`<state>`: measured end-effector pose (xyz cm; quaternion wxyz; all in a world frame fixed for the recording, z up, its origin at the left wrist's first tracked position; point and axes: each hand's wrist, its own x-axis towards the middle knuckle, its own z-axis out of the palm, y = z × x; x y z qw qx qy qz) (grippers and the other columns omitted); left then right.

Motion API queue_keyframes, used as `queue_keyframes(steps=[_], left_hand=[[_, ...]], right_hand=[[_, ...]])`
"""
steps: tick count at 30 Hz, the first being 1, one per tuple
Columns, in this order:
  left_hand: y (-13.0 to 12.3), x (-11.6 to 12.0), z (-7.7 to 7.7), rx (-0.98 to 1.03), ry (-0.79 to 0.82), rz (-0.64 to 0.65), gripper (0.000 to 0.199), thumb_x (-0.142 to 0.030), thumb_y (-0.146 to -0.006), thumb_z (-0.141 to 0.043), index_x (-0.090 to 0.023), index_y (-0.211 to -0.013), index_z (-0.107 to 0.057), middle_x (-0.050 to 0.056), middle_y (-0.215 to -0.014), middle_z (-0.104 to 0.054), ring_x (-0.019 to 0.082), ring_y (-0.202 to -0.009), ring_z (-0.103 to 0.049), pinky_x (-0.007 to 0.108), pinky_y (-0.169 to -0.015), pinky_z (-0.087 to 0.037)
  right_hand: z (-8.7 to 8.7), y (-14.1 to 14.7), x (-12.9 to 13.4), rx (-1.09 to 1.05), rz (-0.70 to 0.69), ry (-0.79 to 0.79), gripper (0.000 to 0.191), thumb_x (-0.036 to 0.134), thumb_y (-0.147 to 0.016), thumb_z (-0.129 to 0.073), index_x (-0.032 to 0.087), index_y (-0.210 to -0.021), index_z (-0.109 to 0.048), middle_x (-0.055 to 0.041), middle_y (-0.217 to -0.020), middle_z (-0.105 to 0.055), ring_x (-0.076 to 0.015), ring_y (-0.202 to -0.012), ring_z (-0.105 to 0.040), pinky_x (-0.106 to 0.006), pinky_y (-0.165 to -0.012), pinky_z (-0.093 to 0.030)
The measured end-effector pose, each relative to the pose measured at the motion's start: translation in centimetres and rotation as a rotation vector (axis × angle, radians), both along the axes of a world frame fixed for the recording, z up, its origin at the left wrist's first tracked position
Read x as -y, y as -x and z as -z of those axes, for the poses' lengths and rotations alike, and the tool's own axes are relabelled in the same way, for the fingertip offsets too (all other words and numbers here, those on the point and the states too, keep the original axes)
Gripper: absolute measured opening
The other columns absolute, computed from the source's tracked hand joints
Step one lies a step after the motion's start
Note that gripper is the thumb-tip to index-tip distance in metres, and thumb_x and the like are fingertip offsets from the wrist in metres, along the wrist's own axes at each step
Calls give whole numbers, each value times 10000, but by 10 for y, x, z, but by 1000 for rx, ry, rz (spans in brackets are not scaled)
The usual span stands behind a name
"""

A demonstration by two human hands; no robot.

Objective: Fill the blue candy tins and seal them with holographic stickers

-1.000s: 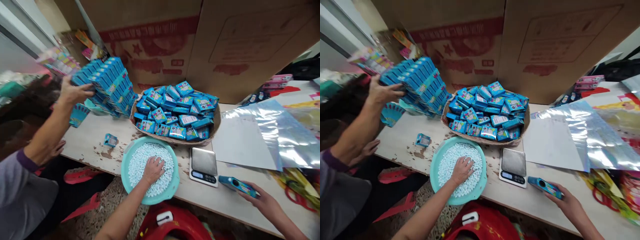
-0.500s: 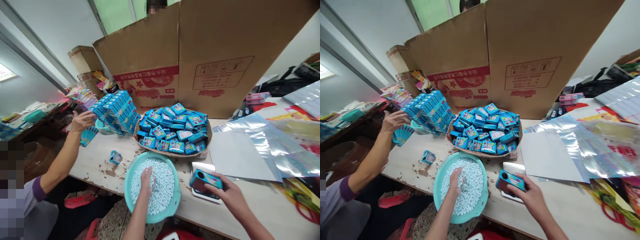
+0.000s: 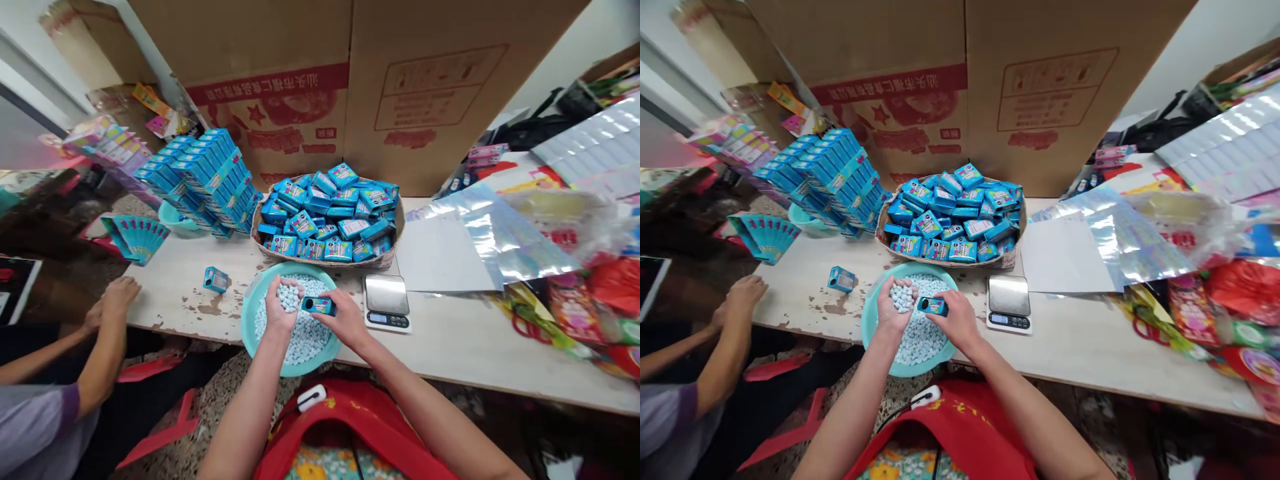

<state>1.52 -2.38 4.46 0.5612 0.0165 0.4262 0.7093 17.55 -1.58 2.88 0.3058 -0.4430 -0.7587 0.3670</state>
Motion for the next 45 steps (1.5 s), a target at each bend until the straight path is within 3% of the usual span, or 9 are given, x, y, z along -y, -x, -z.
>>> queue_keyframes(steps=[3, 6, 12, 29, 41, 43, 45], left_hand=[[1, -1, -4, -206, -17, -63, 290, -374, -699, -644, -159, -612, -470, -25, -572, -559, 136, -567, -611, 258, -585, -484], [11, 0, 3, -361, -23, -87, 284, -394, -710, -628, -160, -638, -485, -47, -551, -539, 117, -505, -582, 260, -576, -474], [33, -3, 10, -399, -6, -39, 285, -411, -704, -627, -156, -697, -501, -41, -615, -557, 111, -508, -581, 245, -539, -458], [33, -13, 15, -523, -18, 124, 292, -403, -769, -606, -161, -621, -535, -17, -549, -556, 118, -552, -575, 247, -616, -460], [29, -20, 9, -434, -111, 269, 265, -420, -774, -601, -167, -717, -543, -20, -573, -516, 103, -528, -538, 233, -554, -462], [40, -25, 16, -429, -98, 246, 280, -453, -786, -569, -176, -751, -548, -28, -563, -497, 101, -502, -514, 239, -543, -458], [53, -31, 35, -535, -39, 255, 300, -479, -809, -510, -185, -773, -557, -12, -613, -532, 125, -568, -550, 276, -602, -483]], right_hand=[[8, 28, 9, 54, 15, -22, 359, 354, -673, -757, 217, -976, -623, -58, -939, -637, -251, -913, -569, -386, -811, -435], [9, 46, 16, 64, 52, -35, 356, 384, -691, -743, 221, -984, -624, -58, -939, -639, -252, -930, -568, -385, -814, -425], [6, 60, 17, 75, 84, -29, 340, 389, -699, -733, 230, -981, -630, -51, -936, -643, -247, -929, -569, -385, -816, -413], [13, 63, 14, 20, 192, 67, 381, 363, -640, -781, 228, -969, -642, -31, -921, -653, -228, -914, -597, -360, -818, -446], [20, 65, 12, -41, 268, 111, 391, 358, -643, -778, 223, -985, -645, -33, -921, -648, -216, -897, -601, -349, -820, -457], [18, 62, 11, -86, 275, 136, 378, 362, -644, -776, 220, -970, -649, -29, -912, -642, -207, -886, -601, -342, -817, -462], [15, 56, 11, -143, 270, 152, 371, 368, -649, -771, 222, -967, -649, -27, -927, -640, -204, -901, -598, -342, -831, -463]])
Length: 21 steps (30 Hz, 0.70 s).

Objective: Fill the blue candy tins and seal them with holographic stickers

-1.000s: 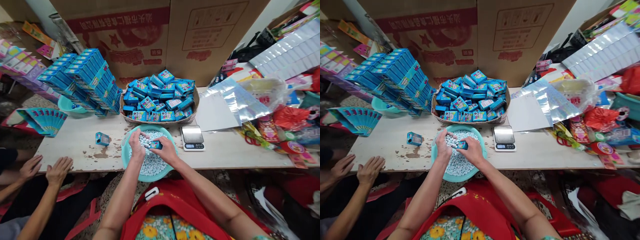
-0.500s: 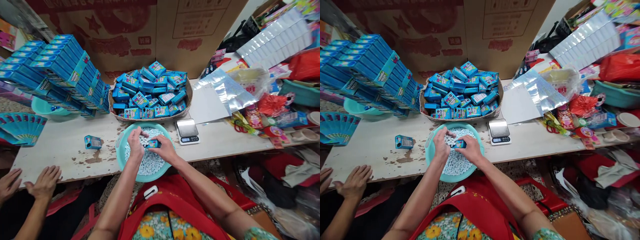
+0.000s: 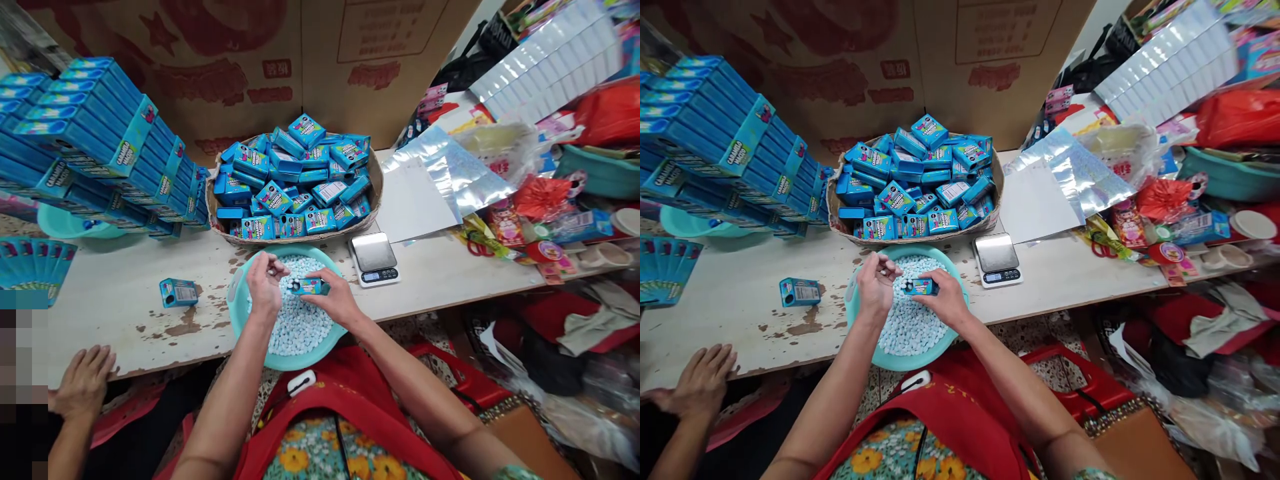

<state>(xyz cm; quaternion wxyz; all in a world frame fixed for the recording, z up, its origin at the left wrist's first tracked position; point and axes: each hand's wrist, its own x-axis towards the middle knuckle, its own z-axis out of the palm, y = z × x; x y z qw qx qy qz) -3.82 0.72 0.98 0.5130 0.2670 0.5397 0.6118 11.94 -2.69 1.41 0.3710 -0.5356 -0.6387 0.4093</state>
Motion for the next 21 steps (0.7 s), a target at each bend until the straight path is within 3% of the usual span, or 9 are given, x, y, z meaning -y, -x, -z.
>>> queue_keyframes(steps=[3, 6, 8, 11, 13, 16, 18, 21], left_hand=[[13, -7, 43, -478, 51, 169, 285, -428, -832, -467, -182, -787, -604, 49, -811, -623, 188, -834, -591, 360, -815, -473], [5, -5, 81, -987, -11, 404, 271, -354, -852, -457, -187, -961, -640, 93, -1096, -603, 233, -1077, -509, 410, -985, -361], [-6, 2, 93, -1198, -53, 499, 311, -349, -864, -449, -199, -1085, -609, 106, -1193, -553, 250, -1121, -473, 418, -988, -342], [-16, 17, 96, -1358, -40, 680, 322, -400, -834, -494, -187, -1040, -619, 123, -1096, -577, 267, -1021, -510, 391, -878, -396], [-12, 25, 94, -1359, 18, 739, 310, -435, -808, -519, -182, -946, -633, 116, -991, -596, 262, -938, -537, 354, -784, -419], [1, 34, 87, -1159, 121, 585, 257, -423, -816, -505, -192, -803, -617, 63, -847, -601, 205, -829, -558, 287, -698, -415], [8, 35, 77, -867, 216, 399, 279, -431, -818, -497, -187, -707, -573, 16, -696, -558, 152, -683, -536, 250, -624, -407], [9, 34, 48, -309, 332, 121, 301, -470, -780, -541, -177, -713, -527, -41, -580, -468, 89, -473, -417, 213, -467, -350]], right_hand=[[-3, -12, 2, -81, 31, -1, 385, 378, -653, -770, 229, -984, -643, -29, -960, -635, -202, -927, -596, -339, -841, -464], [-7, -22, 4, -103, 67, -5, 389, 377, -641, -782, 232, -976, -648, -28, -945, -632, -199, -909, -599, -335, -829, -468], [-10, -26, 4, -118, 74, -19, 399, 369, -640, -786, 242, -992, -645, -26, -958, -629, -198, -916, -596, -336, -838, -466], [-13, -25, 2, -139, 118, -47, 403, 361, -648, -784, 251, -1006, -638, -29, -984, -624, -198, -936, -593, -337, -847, -467], [-11, -21, 0, -112, 123, -47, 383, 365, -651, -779, 245, -987, -641, -30, -964, -627, -200, -926, -597, -340, -842, -470], [-4, -16, -1, -45, 88, -36, 372, 371, -660, -771, 239, -982, -640, -31, -949, -631, -202, -919, -600, -345, -840, -470], [0, -16, 1, -18, 79, -40, 371, 369, -667, -767, 240, -987, -633, -31, -958, -630, -203, -925, -599, -345, -840, -470], [5, -14, 5, 14, 62, -55, 355, 371, -679, -757, 242, -983, -626, -33, -943, -626, -205, -914, -601, -344, -822, -476]])
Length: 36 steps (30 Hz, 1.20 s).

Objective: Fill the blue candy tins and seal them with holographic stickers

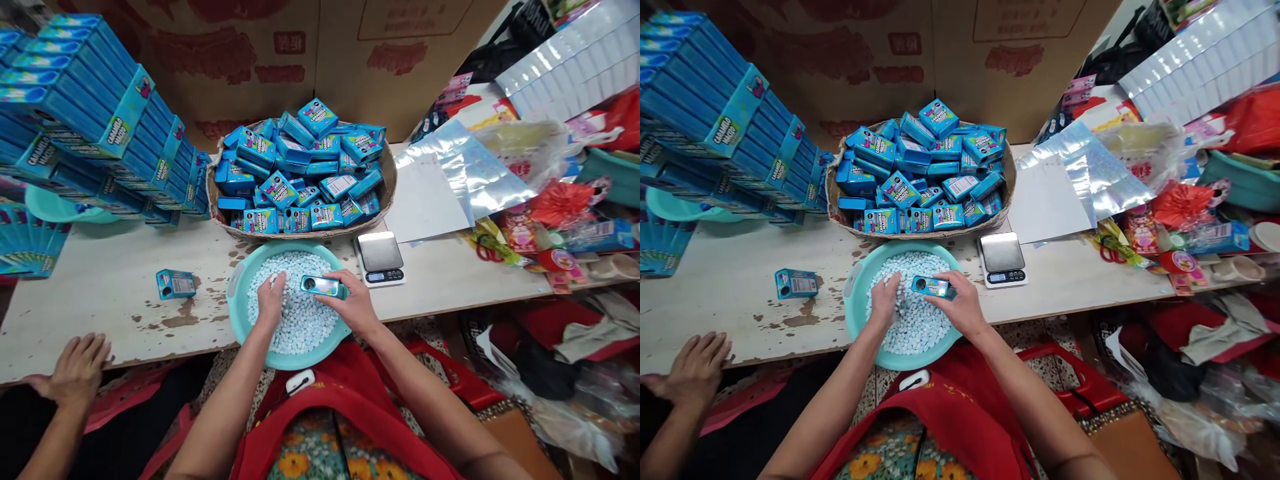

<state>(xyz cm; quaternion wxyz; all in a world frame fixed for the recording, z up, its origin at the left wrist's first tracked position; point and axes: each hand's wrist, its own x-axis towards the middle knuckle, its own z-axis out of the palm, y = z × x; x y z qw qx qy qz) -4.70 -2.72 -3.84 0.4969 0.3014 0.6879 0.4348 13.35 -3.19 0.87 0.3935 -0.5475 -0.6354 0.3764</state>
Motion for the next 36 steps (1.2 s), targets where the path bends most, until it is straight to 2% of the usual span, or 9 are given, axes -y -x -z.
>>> queue_keyframes(steps=[1, 3, 5, 8, 14, 27, 32, 36], left_hand=[[-2, -1, -12, 144, -11, -90, 290, -461, -763, -565, -176, -734, -521, -50, -580, -465, 77, -445, -395, 205, -439, -334], [-8, -2, -35, 335, -110, -174, 251, -413, -750, -584, -171, -737, -516, -43, -607, -498, 75, -459, -438, 200, -446, -359], [-15, -3, -52, 405, -233, -183, 218, -366, -757, -568, -166, -691, -513, -23, -633, -534, 95, -531, -523, 214, -516, -425], [-21, -7, -65, 391, -344, -205, 211, -335, -783, -542, -164, -663, -515, -11, -637, -554, 122, -613, -589, 254, -635, -482], [-26, -17, -69, 386, -348, -249, 249, -375, -797, -565, -172, -682, -480, -37, -598, -523, 103, -536, -564, 254, -603, -480], [-30, -17, -79, 308, -372, -252, 289, -411, -802, -559, -164, -661, -505, -25, -565, -542, 115, -541, -569, 260, -582, -476], [-30, -16, -77, 305, -340, -252, 264, -417, -791, -564, -163, -734, -524, -3, -677, -571, 109, -587, -575, 245, -574, -481], [-34, -16, -74, 270, -376, -232, 250, -396, -807, -553, -165, -722, -510, -14, -645, -546, 98, -560, -557, 236, -570, -467]], right_hand=[[2, 2, 1, 12, -10, -5, 353, 370, -686, -753, 242, -988, -623, -37, -942, -625, -207, -913, -600, -345, -816, -478], [5, 8, 4, 51, -42, -17, 360, 363, -690, -751, 239, -1001, -619, -46, -944, -628, -215, -912, -598, -353, -807, -478], [6, 16, 6, 105, -100, -24, 365, 351, -679, -764, 232, -994, -624, -52, -930, -641, -228, -904, -599, -367, -800, -473], [1, 27, 8, 162, -156, -30, 381, 341, -650, -788, 225, -977, -631, -48, -903, -657, -240, -896, -604, -382, -803, -458], [-11, 29, 6, 163, -121, -27, 372, 337, -643, -793, 225, -960, -634, -35, -889, -656, -231, -880, -608, -373, -799, -450], [-12, 24, 7, 37, -108, -32, 372, 362, -656, -783, 225, -968, -634, -28, -894, -648, -210, -874, -601, -350, -804, -458], [-15, 23, 6, 31, -81, -16, 356, 370, -661, -774, 232, -958, -636, -25, -877, -643, -211, -857, -602, -348, -786, -467], [-16, 21, 5, 31, -73, 2, 333, 361, -668, -766, 230, -946, -636, -23, -872, -641, -210, -859, -603, -346, -781, -468]])
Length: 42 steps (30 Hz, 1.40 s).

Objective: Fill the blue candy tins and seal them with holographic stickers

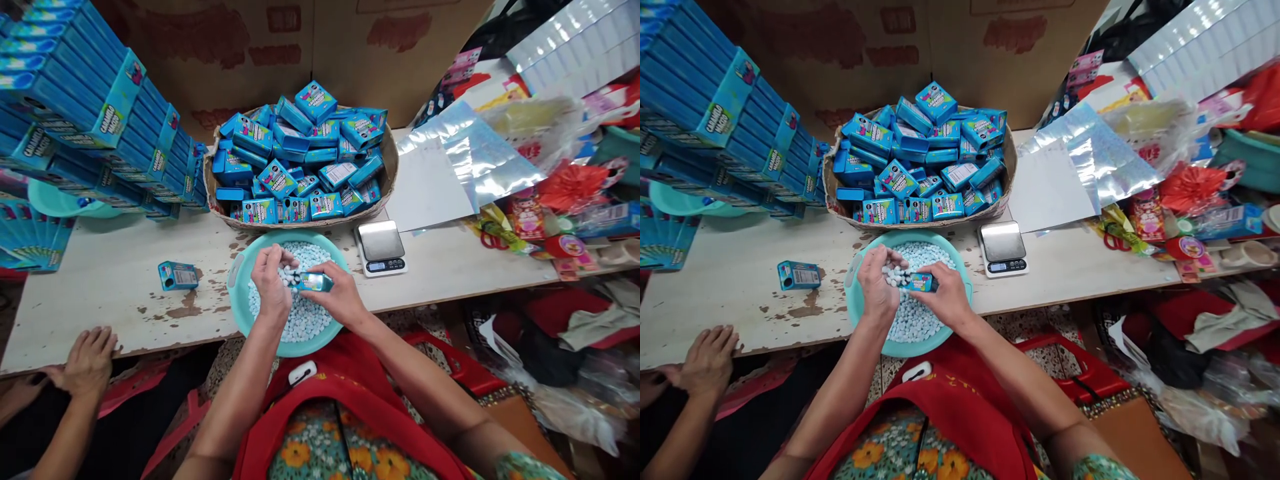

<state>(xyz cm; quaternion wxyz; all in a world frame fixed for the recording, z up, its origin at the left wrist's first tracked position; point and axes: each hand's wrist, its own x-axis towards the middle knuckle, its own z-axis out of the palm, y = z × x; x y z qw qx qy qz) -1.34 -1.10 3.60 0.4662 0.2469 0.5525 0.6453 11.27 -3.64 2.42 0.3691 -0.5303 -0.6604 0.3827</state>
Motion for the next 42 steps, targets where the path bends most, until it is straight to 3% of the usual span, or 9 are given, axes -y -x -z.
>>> queue_keyframes(steps=[10, 19, 21, 25, 28, 31, 34, 38, 42], left_hand=[[-14, 6, -20, -15, -90, 28, 227, -379, -837, -511, -171, -745, -518, -15, -616, -545, 120, -580, -590, 257, -594, -482], [13, -3, -2, 52, 31, 23, 276, -457, -802, -504, -182, -775, -515, -20, -592, -527, 135, -568, -580, 297, -616, -499], [29, 0, 11, -122, 124, 77, 293, -477, -801, -484, -191, -823, -542, 18, -714, -591, 167, -687, -611, 331, -672, -509], [54, 9, 57, -844, 307, 309, 318, -444, -786, -500, -200, -948, -623, 97, -1085, -615, 263, -1085, -530, 424, -934, -420], [49, 18, 87, -1175, 328, 389, 372, -394, -855, -392, -171, -1050, -618, 125, -1144, -597, 279, -1138, -491, 449, -1001, -349], [27, 28, 96, -1401, 360, 462, 374, -372, -866, -398, -165, -1083, -622, 143, -1191, -574, 313, -1148, -463, 485, -965, -352], [6, 36, 94, -1525, 383, 540, 352, -391, -863, -434, -201, -1079, -637, 134, -1203, -568, 333, -1129, -451, 488, -908, -368], [-5, 38, 98, -1569, 347, 588, 355, -384, -889, -387, -209, -1083, -627, 120, -1132, -599, 301, -1039, -499, 443, -874, -383], [-4, 33, 106, -1537, 314, 663, 313, -338, -872, -393, -190, -1001, -637, 114, -984, -620, 277, -973, -526, 404, -887, -399]], right_hand=[[-3, -4, -2, -58, -21, -7, 371, 314, -650, -786, 234, -977, -631, -25, -912, -646, -210, -901, -599, -348, -819, -457], [29, -9, -17, -246, -95, 146, 389, 353, -630, -788, 220, -964, -639, -15, -923, -631, -187, -899, -591, -327, -830, -455], [27, -15, -19, -293, -105, 169, 399, 362, -630, -785, 218, -970, -635, -13, -932, -623, -182, -908, -590, -322, -841, -455], [21, -17, -22, -300, -143, 188, 398, 351, -610, -796, 223, -954, -641, -6, -920, -622, -177, -900, -592, -321, -844, -463], [15, -24, -24, -329, -214, 192, 411, 353, -605, -801, 227, -965, -647, -7, -932, -626, -169, -902, -596, -304, -839, -473], [12, -54, -25, -385, -178, 201, 431, 373, -623, -788, 231, -1001, -634, -17, -978, -620, -173, -930, -598, -302, -842, -480], [21, -109, -33, -396, -18, 198, 445, 368, -631, -782, 229, -1015, -604, -28, -995, -615, -182, -907, -604, -329, -833, -492], [57, -178, -60, -299, 222, 145, 441, 366, -630, -759, 206, -1000, -582, -33, -962, -619, -195, -890, -601, -364, -821, -495], [92, -208, -87, -212, 267, 109, 440, 382, -626, -744, 188, -984, -577, -35, -948, -620, -204, -906, -590, -385, -838, -484]])
